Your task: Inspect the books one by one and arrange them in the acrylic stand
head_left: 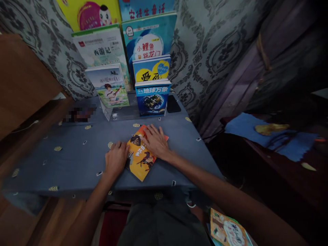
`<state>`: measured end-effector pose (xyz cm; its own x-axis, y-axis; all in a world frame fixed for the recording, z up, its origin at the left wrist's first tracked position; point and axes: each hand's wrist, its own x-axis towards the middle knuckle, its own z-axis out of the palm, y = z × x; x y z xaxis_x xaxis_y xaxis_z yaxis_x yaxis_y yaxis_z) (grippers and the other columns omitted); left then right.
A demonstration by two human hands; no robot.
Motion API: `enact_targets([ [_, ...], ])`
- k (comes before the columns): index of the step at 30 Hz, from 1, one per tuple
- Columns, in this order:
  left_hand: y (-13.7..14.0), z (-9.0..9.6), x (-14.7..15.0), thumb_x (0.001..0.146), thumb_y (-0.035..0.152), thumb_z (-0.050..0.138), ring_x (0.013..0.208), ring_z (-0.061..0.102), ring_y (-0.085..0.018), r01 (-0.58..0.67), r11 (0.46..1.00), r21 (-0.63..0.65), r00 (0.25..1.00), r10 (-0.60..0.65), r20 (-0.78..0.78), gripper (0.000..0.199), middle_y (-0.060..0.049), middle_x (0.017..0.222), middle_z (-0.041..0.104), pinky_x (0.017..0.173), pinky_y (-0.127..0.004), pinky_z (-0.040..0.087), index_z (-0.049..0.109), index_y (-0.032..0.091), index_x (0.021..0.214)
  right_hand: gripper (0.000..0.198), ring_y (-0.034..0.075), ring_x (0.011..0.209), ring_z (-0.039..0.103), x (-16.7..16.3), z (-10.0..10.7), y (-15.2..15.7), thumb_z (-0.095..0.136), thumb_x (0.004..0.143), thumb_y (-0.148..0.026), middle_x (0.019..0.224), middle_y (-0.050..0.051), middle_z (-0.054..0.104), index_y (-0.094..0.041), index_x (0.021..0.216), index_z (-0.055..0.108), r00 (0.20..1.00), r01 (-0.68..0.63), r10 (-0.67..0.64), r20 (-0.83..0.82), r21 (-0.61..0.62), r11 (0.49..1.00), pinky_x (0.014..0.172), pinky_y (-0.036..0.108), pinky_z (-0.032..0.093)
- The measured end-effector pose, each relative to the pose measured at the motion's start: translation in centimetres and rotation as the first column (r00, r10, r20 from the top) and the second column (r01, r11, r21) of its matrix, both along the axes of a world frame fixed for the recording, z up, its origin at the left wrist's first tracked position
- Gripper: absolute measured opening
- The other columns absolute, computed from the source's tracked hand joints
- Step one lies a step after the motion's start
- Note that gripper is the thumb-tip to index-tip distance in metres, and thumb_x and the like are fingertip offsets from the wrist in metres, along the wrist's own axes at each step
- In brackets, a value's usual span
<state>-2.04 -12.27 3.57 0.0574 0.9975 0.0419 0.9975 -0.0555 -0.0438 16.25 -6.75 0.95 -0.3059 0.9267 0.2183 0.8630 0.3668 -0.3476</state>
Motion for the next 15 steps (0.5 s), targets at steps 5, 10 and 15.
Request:
enact_targets([
  [5, 0.0, -0.2, -0.1, 0.107, 0.037, 0.034, 0.101, 0.065, -0.026, 0.01, 1.0, 0.015, 1.0, -0.01, 0.004, 0.037, -0.01, 0.107, 0.067, 0.067, -0.029, 0.048, 0.068, 0.022, 0.111, 0.052, 0.034, 0.148, 0.039, 1.2, -1.0, -1.7, 0.036, 0.104, -0.043, 0.154, 0.021, 0.05, -0.012, 0.14, 0.057, 0.999, 0.024, -0.023, -0.028, 0.051, 0.998, 0.121, 0.062, 0.024],
  [10, 0.0, -0.6, -0.3, 0.106, 0.035, 0.035, 0.103, 0.064, -0.025, 0.006, 1.0, 0.031, 0.999, -0.007, 0.035, 0.037, -0.01, 0.106, 0.067, 0.071, -0.03, 0.048, 0.069, 0.021, 0.107, 0.058, 0.036, 0.155, 0.024, 3.0, -3.8, -4.4, 0.043, 0.101, -0.045, 0.164, 0.022, 0.033, -0.011, 0.148, 0.048, 0.996, 0.036, -0.028, -0.089, 0.089, 0.995, 0.123, 0.062, 0.024],
  [15, 0.2, -1.4, -0.6, 0.104, 0.03, 0.038, 0.102, 0.063, -0.024, 0.004, 0.997, 0.08, 0.995, -0.011, 0.097, 0.033, -0.01, 0.104, 0.066, 0.077, -0.031, 0.049, 0.069, 0.022, 0.101, 0.059, 0.039, 0.157, 0.007, 3.7, -5.0, -6.5, 0.045, 0.101, -0.04, 0.171, 0.019, 0.009, -0.016, 0.154, 0.04, 0.986, 0.057, -0.038, -0.164, 0.109, 0.992, 0.12, 0.067, 0.026],
])
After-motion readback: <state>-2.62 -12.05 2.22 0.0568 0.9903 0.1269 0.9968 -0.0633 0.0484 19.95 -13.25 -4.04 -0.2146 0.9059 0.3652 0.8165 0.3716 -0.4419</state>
